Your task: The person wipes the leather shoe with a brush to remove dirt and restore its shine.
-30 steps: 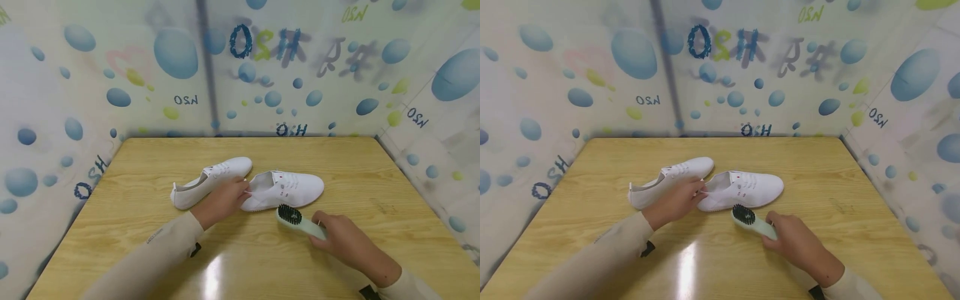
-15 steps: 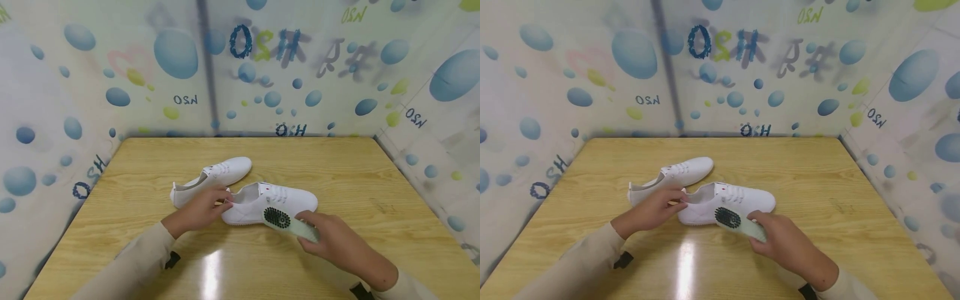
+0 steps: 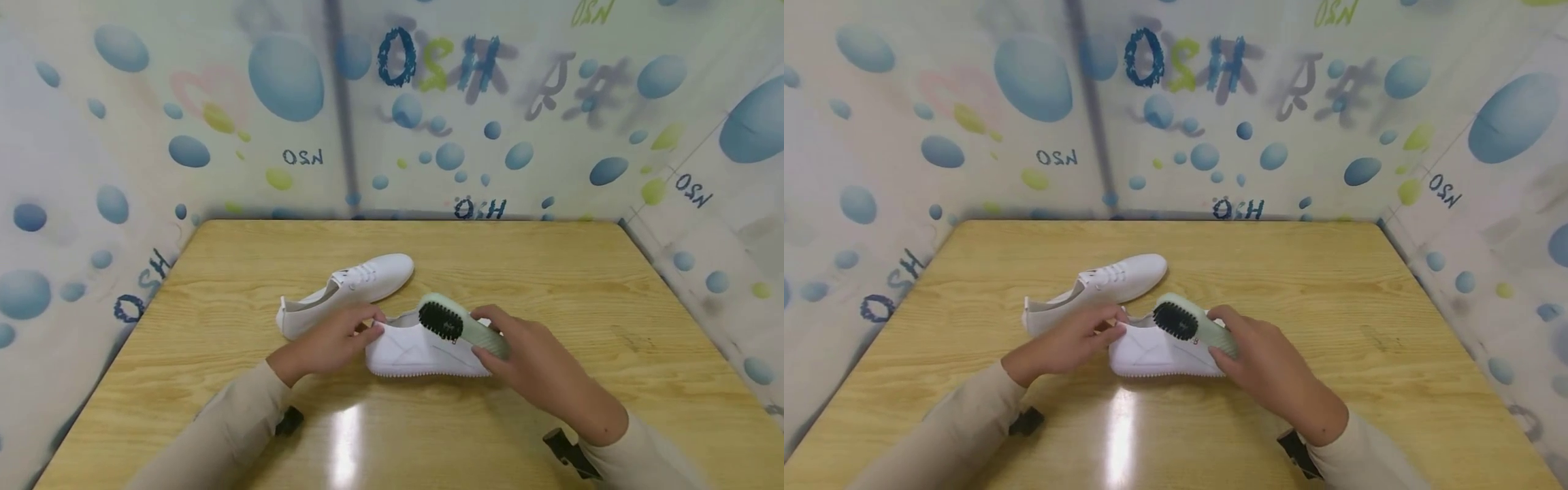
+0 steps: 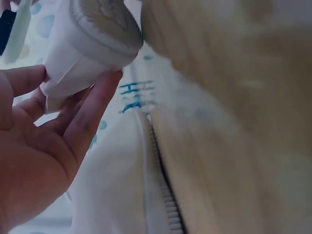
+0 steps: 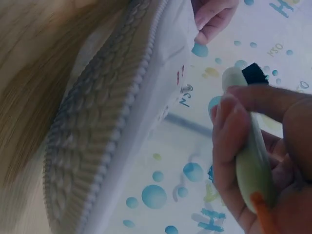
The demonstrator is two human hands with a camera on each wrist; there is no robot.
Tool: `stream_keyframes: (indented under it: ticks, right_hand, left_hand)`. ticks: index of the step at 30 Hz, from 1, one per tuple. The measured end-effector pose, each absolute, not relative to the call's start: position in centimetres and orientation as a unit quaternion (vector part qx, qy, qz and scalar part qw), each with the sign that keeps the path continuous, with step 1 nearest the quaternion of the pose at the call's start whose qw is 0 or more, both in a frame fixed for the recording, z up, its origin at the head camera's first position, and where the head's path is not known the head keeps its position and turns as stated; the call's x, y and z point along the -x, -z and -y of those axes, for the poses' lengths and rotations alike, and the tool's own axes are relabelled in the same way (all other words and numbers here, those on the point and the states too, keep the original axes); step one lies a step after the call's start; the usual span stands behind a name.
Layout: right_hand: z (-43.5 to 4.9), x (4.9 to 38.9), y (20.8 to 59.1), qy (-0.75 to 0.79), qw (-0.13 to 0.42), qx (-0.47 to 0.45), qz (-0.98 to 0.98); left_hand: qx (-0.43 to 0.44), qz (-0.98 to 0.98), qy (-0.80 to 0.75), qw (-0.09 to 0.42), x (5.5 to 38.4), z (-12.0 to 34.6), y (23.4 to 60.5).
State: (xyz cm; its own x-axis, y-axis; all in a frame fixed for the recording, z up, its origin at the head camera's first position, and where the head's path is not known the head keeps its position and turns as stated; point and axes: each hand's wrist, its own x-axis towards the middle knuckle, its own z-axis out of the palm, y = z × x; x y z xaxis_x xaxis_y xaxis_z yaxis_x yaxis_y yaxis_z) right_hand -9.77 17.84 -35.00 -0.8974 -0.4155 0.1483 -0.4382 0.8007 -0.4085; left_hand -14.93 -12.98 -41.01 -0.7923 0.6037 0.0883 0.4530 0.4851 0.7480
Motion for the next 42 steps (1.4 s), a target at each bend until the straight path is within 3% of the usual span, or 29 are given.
stream_keyframes:
  ticks: [12,19,29,42]
  right_hand:
    - [-15.7,11.2,36.3,-0.260,0.023,-0.219,0.940]
    - [-15.7,11.1,37.0,-0.250,0.067,-0.267,0.928]
    - [-14.8,10.7,38.6,-0.228,0.099,-0.337,0.908]
    - [-15.7,10.4,37.3,-0.189,0.027,-0.340,0.921]
  left_hand:
    - [-0.263,-0.898,-0.306,0.175,15.2,13.0,40.7]
    - [-0.275,-0.901,-0.297,0.156,15.2,12.5,41.0]
    - [-0.276,-0.889,-0.326,0.167,15.6,13.1,41.5]
    - [-0.273,-0.874,-0.356,0.187,15.8,13.2,41.4]
